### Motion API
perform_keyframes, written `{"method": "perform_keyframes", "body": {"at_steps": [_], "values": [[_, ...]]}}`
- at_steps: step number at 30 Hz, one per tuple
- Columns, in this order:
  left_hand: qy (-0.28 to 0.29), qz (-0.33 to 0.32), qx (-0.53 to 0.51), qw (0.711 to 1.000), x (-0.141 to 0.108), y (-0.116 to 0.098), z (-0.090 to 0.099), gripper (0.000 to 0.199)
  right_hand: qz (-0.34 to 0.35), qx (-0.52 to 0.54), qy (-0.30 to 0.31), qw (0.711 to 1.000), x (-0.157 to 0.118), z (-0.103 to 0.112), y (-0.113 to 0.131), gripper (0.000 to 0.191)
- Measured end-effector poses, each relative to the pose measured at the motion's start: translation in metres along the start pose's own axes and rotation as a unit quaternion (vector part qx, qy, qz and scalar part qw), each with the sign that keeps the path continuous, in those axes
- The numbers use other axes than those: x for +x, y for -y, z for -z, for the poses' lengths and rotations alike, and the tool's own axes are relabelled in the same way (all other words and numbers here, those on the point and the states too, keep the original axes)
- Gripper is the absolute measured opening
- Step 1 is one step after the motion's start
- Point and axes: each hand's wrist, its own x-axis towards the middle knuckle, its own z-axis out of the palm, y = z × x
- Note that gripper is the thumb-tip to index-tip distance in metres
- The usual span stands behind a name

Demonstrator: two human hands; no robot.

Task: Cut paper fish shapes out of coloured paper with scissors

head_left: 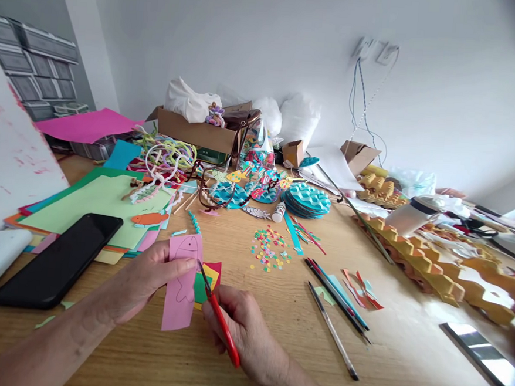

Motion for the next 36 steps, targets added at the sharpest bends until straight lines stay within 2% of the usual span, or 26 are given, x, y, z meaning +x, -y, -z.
{"method": "perform_keyframes", "body": {"at_steps": [11, 27, 36], "values": [[0.003, 0.013, -0.024, 1.000, -0.0007, -0.0035, -0.0017, 0.019, 0.020, -0.039, -0.010, 0.999, 0.0005, 0.0016, -0.0057, 0.034], [0.007, 0.009, -0.054, 0.998, 0.0010, 0.0019, 0.0009, 0.019, 0.022, -0.027, -0.004, 0.999, 0.0003, 0.0030, 0.0020, 0.041], [0.003, -0.004, -0.040, 0.999, 0.0022, 0.0036, 0.0007, 0.019, 0.019, -0.012, -0.006, 1.000, -0.0006, 0.0024, -0.0001, 0.038]]}}
